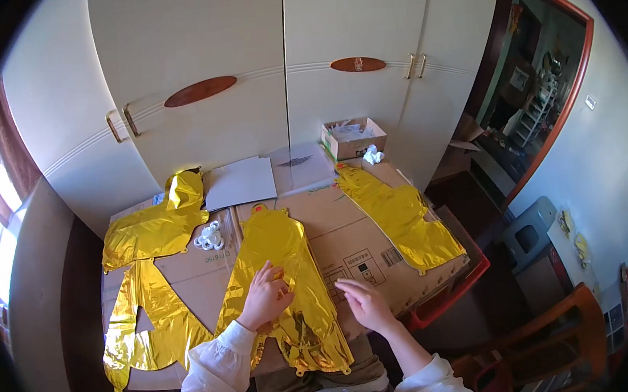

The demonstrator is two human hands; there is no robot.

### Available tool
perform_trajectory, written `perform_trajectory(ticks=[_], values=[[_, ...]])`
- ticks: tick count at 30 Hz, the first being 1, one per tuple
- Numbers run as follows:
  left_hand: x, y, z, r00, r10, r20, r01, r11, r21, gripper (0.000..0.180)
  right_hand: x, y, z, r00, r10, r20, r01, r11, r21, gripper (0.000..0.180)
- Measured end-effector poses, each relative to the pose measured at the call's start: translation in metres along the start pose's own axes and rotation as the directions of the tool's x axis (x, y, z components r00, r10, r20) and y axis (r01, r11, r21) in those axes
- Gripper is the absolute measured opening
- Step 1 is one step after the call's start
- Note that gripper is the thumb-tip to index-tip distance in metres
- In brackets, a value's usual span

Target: The person is folding gold-colored foil sheets and placing them onto cardboard folders to be packaged.

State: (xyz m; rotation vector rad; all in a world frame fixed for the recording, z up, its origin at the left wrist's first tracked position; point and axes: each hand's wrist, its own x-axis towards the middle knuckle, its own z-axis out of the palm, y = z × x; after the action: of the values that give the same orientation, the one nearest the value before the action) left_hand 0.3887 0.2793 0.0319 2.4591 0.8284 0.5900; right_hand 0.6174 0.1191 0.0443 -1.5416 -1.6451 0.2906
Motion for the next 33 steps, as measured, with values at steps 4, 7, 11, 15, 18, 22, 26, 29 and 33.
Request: perform_trajectory(ticks=[4, 7, 11, 15, 18, 22, 26, 29, 33], values=[[0.002, 0.002, 0.002, 1.000, 0.006, 0.005, -0.006, 1.000, 0.007, 0.019, -0.006, -0.001, 0.011, 0.989, -0.123, 0.081, 0.131, 0.986, -0.103, 0.033], [0.001, 0.000, -0.001, 1.000, 0.006, 0.025, -0.006, 1.000, 0.011, 0.019, -0.013, 0.002, 0.022, 0.980, -0.169, 0.107, 0.186, 0.967, -0.175, 0.038], [0.000, -0.001, -0.004, 0.999, -0.016, 0.044, 0.018, 0.999, -0.029, 0.019, -0.016, 0.003, 0.025, 0.989, -0.119, 0.090, 0.129, 0.985, -0.118, 0.041], [-0.001, -0.005, -0.003, 0.998, -0.035, 0.054, 0.037, 0.998, -0.045, 0.020, -0.017, 0.007, 0.023, 0.992, -0.075, 0.098, 0.083, 0.993, -0.079, 0.042], [-0.001, -0.003, -0.003, 0.998, -0.037, 0.052, 0.040, 0.998, -0.047, 0.020, -0.017, 0.005, 0.024, 0.986, -0.133, 0.105, 0.145, 0.984, -0.108, 0.041], [-0.003, -0.005, -0.002, 0.997, -0.033, 0.066, 0.033, 0.999, 0.000, 0.020, -0.015, -0.010, 0.023, 0.958, -0.230, 0.168, 0.258, 0.952, -0.166, 0.040], [-0.001, -0.004, -0.001, 0.998, -0.019, 0.058, 0.017, 0.999, 0.027, 0.018, -0.020, -0.007, 0.027, 0.945, -0.226, 0.235, 0.281, 0.930, -0.237, 0.038], [0.000, -0.002, -0.003, 0.998, -0.019, 0.061, 0.015, 0.998, 0.067, 0.017, -0.024, -0.004, 0.029, 0.948, -0.219, 0.230, 0.277, 0.924, -0.265, 0.036], [0.000, -0.004, -0.004, 0.997, -0.036, 0.070, 0.027, 0.991, 0.128, 0.017, -0.027, -0.004, 0.030, 0.953, -0.215, 0.213, 0.270, 0.922, -0.277, 0.034]])
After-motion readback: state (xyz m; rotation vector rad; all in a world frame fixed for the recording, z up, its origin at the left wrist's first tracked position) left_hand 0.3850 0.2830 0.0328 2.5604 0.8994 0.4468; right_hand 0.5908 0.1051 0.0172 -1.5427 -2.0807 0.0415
